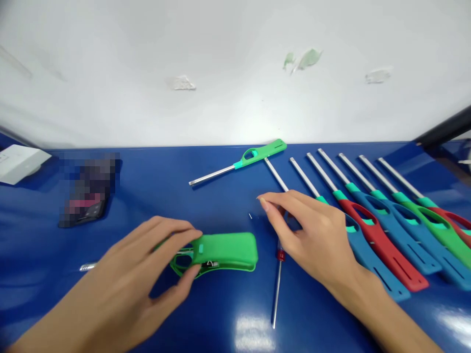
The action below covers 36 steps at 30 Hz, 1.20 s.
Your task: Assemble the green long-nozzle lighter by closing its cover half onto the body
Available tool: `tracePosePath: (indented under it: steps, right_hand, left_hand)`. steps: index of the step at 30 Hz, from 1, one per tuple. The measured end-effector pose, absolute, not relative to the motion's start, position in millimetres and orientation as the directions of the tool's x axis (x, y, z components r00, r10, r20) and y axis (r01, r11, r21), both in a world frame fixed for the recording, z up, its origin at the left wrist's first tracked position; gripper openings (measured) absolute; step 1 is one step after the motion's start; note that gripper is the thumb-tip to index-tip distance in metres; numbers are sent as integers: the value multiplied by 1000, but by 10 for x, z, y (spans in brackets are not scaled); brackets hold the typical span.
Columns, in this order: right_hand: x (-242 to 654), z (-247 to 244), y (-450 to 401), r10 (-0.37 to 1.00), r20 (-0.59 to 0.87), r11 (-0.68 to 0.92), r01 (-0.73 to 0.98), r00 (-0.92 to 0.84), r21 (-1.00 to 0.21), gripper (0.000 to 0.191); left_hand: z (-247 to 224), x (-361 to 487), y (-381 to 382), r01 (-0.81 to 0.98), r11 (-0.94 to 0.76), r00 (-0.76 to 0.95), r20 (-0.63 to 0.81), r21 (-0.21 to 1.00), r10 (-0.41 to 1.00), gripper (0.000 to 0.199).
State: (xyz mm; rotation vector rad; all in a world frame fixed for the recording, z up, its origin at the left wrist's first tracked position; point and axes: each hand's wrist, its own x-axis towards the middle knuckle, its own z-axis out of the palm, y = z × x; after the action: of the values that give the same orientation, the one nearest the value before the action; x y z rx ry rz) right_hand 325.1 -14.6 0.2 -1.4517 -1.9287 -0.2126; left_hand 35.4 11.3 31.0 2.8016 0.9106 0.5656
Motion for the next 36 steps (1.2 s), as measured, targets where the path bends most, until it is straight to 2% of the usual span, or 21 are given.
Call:
tracePosePath:
  steps: [5, 16, 25, 30, 33, 36]
  right_hand:
    - [3217, 18, -181, 790, 589, 391, 880, -171, -269, 9]
    - [3193, 35, -226, 803, 556, 422, 865, -216, -273, 10]
    - [3179, 3, -237, 796, 558, 450, 847, -236, -284, 10]
    - [3173, -4, -229, 807, 545, 451, 833, -228, -320, 10]
    - [3179, 26, -233, 837, 497, 445, 814, -229, -374, 12]
    - [3222, 59, -251, 876, 384, 447, 786, -290, -426, 14]
  left_hand:
    - [208, 470, -48, 558, -817, 756, 315, 146, 573, 18]
    - [92, 403, -88, 570, -784, 746, 245, 247, 620, 23]
    - [53, 351, -100, 589, -770, 732, 240, 245, 637, 27]
    - [33, 360, -119, 597, -777, 739, 241, 197, 629, 33]
    - [31, 377, -117, 600, -778, 739, 244, 187, 628, 31]
    - [32, 396, -116, 595, -786, 744, 256, 169, 618, 30]
